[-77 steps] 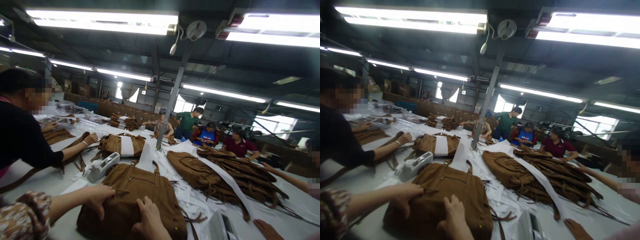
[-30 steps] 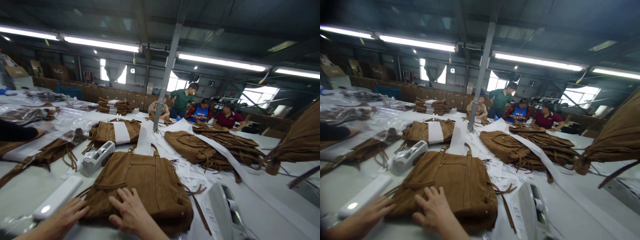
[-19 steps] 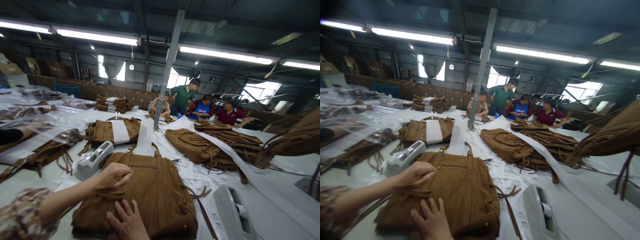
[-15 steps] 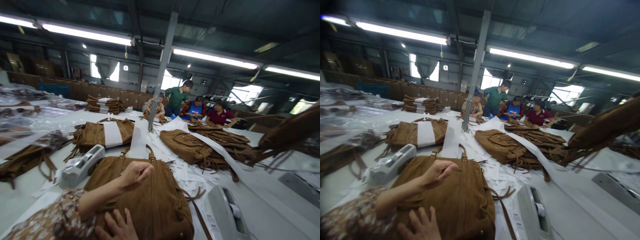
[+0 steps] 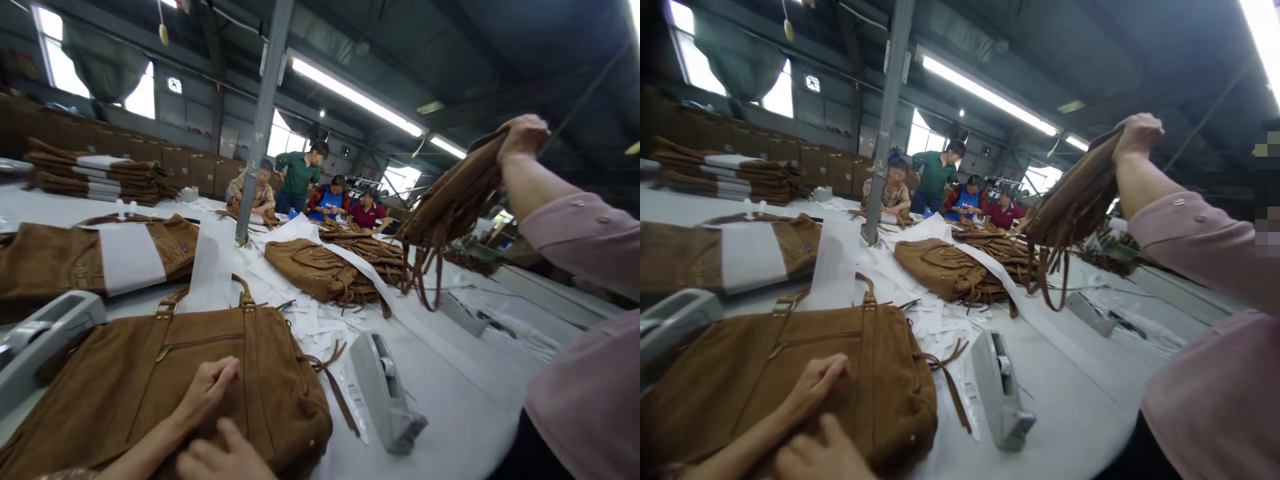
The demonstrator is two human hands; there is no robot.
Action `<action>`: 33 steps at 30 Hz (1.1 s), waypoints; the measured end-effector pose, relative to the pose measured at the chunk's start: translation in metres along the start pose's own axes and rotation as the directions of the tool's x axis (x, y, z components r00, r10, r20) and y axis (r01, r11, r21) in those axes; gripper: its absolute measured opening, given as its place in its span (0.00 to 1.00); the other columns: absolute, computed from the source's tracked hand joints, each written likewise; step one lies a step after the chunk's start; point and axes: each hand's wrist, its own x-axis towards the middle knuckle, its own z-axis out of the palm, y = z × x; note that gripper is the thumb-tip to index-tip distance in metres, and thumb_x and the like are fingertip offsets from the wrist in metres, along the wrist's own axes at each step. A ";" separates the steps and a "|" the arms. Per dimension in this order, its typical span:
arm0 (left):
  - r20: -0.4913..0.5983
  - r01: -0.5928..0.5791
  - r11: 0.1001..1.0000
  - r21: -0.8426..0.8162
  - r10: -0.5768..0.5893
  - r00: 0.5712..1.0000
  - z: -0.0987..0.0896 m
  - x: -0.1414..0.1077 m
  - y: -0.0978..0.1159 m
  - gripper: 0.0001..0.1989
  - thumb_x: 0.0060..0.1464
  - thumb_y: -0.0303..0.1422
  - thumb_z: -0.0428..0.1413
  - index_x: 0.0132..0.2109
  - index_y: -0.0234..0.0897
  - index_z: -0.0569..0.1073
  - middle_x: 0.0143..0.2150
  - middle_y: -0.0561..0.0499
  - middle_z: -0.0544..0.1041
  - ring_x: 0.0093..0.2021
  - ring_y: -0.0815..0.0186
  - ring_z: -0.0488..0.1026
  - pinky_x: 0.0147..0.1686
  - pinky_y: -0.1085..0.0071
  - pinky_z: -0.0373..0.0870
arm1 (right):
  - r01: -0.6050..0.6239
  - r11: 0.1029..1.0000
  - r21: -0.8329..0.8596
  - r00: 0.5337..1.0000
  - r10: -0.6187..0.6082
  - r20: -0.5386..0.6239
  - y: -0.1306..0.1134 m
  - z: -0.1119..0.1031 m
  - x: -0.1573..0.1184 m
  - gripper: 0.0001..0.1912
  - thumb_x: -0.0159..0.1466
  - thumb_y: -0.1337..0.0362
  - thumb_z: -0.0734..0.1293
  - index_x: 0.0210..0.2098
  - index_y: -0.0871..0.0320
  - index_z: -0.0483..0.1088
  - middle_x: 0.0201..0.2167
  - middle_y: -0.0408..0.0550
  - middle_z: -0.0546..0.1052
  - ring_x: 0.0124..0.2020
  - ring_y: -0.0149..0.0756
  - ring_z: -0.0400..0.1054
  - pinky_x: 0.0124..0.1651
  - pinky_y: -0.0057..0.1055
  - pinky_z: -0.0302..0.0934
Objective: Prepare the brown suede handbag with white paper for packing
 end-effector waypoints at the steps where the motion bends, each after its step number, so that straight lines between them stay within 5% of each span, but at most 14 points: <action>1: 0.024 0.010 1.000 -0.012 -0.010 1.000 0.000 0.000 0.001 0.23 0.61 0.46 0.42 0.26 0.36 0.66 0.20 0.58 0.59 0.23 0.72 0.58 0.26 0.76 0.56 | -0.055 0.998 -0.020 0.998 0.056 0.038 0.010 -0.017 -0.019 0.13 0.66 0.57 0.61 0.48 0.53 0.66 0.49 0.49 0.72 0.55 0.43 0.60 0.58 0.52 0.55; 5: 0.132 0.061 0.998 -0.033 -0.056 0.990 -0.002 -0.002 0.015 0.24 0.62 0.47 0.40 0.30 0.35 0.68 0.22 0.57 0.62 0.24 0.71 0.60 0.26 0.76 0.58 | -0.392 0.920 -0.025 0.902 0.389 0.187 0.040 -0.076 -0.084 0.25 0.53 0.58 0.73 0.48 0.56 0.65 0.54 0.55 0.67 0.57 0.49 0.57 0.61 0.54 0.49; 8: 0.320 -0.010 0.998 0.058 -0.009 0.947 -0.003 -0.011 0.044 0.20 0.60 0.47 0.44 0.35 0.36 0.71 0.29 0.53 0.69 0.31 0.68 0.67 0.33 0.74 0.65 | -0.507 0.861 0.052 0.845 0.484 0.228 0.049 -0.087 -0.105 0.22 0.51 0.62 0.74 0.44 0.54 0.67 0.48 0.49 0.69 0.50 0.43 0.61 0.56 0.43 0.54; 10: 0.520 -0.102 0.976 0.193 -0.013 0.854 0.000 -0.022 0.070 0.19 0.51 0.45 0.55 0.47 0.38 0.72 0.43 0.48 0.74 0.44 0.61 0.71 0.45 0.69 0.69 | -0.530 0.840 0.118 0.838 0.499 0.220 0.051 -0.083 -0.109 0.21 0.52 0.62 0.73 0.44 0.53 0.67 0.47 0.46 0.68 0.47 0.40 0.61 0.52 0.37 0.57; 11: 0.609 -0.138 0.950 0.280 -0.064 0.790 0.002 -0.029 0.082 0.27 0.46 0.41 0.59 0.54 0.39 0.69 0.52 0.44 0.72 0.50 0.56 0.70 0.51 0.64 0.68 | -0.535 0.833 0.141 0.838 0.502 0.213 0.053 -0.078 -0.110 0.21 0.52 0.61 0.73 0.44 0.53 0.67 0.48 0.46 0.68 0.47 0.39 0.62 0.50 0.35 0.57; 14: 0.693 -0.206 0.821 0.533 -0.283 0.663 0.011 -0.044 0.102 0.41 0.41 0.28 0.57 0.65 0.37 0.57 0.65 0.33 0.59 0.60 0.45 0.64 0.57 0.52 0.64 | -0.494 0.858 0.138 0.863 0.466 0.194 0.058 -0.053 -0.110 0.14 0.55 0.62 0.71 0.39 0.55 0.68 0.45 0.45 0.68 0.42 0.36 0.62 0.43 0.30 0.59; 17: 0.690 -0.223 0.795 0.565 -0.306 0.656 0.016 -0.046 0.093 0.39 0.45 0.24 0.50 0.66 0.36 0.54 0.65 0.34 0.60 0.61 0.47 0.64 0.57 0.53 0.65 | -0.482 0.874 0.051 0.875 0.478 0.081 0.060 -0.012 -0.115 0.02 0.61 0.69 0.63 0.32 0.57 0.66 0.34 0.45 0.68 0.34 0.34 0.61 0.34 0.29 0.57; 20: 0.717 -0.254 0.824 0.507 -0.239 0.654 0.017 -0.041 0.070 0.39 0.44 0.24 0.49 0.66 0.38 0.56 0.64 0.39 0.64 0.60 0.50 0.65 0.59 0.56 0.64 | -0.565 0.824 0.045 0.822 0.567 -0.049 0.059 0.021 -0.123 0.09 0.59 0.75 0.57 0.29 0.58 0.65 0.27 0.45 0.66 0.29 0.34 0.61 0.30 0.28 0.57; 25: 0.723 -0.317 0.825 0.468 -0.152 0.674 0.020 -0.043 0.050 0.45 0.40 0.21 0.48 0.67 0.47 0.51 0.62 0.44 0.66 0.56 0.52 0.70 0.54 0.59 0.70 | -0.594 0.693 0.410 0.737 0.673 -0.069 0.060 0.001 -0.139 0.25 0.50 0.73 0.65 0.48 0.57 0.63 0.42 0.48 0.69 0.44 0.37 0.65 0.44 0.30 0.62; 27: 0.721 -0.298 0.822 0.486 -0.184 0.668 0.024 -0.045 0.049 0.44 0.41 0.23 0.49 0.67 0.46 0.50 0.62 0.42 0.66 0.55 0.49 0.71 0.53 0.55 0.70 | -0.677 0.554 0.484 0.610 0.790 -0.051 0.055 -0.014 -0.145 0.32 0.47 0.70 0.69 0.52 0.55 0.61 0.47 0.49 0.68 0.48 0.40 0.64 0.50 0.34 0.62; 30: 0.719 -0.265 0.833 0.485 -0.208 0.664 0.026 -0.045 0.050 0.45 0.38 0.24 0.51 0.67 0.45 0.52 0.61 0.42 0.68 0.55 0.48 0.70 0.54 0.55 0.69 | -0.821 0.197 0.536 0.231 0.973 -0.004 0.035 -0.015 -0.151 0.36 0.45 0.71 0.69 0.54 0.57 0.59 0.43 0.50 0.70 0.43 0.42 0.67 0.45 0.37 0.63; 32: 0.718 -0.244 0.866 0.436 -0.172 0.674 0.025 -0.042 0.051 0.46 0.37 0.23 0.52 0.66 0.48 0.55 0.59 0.46 0.70 0.56 0.51 0.70 0.56 0.58 0.68 | -0.793 -0.124 0.596 -0.013 0.982 0.187 0.020 -0.002 -0.152 0.35 0.48 0.67 0.68 0.55 0.60 0.56 0.30 0.45 0.72 0.32 0.39 0.69 0.35 0.35 0.64; 33: 0.719 -0.222 0.883 0.413 -0.166 0.675 0.024 -0.041 0.052 0.45 0.37 0.24 0.52 0.66 0.48 0.56 0.59 0.47 0.70 0.57 0.52 0.69 0.57 0.59 0.66 | -0.736 -0.272 0.620 -0.081 0.945 0.318 0.013 0.005 -0.150 0.36 0.49 0.64 0.68 0.56 0.61 0.55 0.23 0.40 0.71 0.25 0.37 0.67 0.29 0.32 0.63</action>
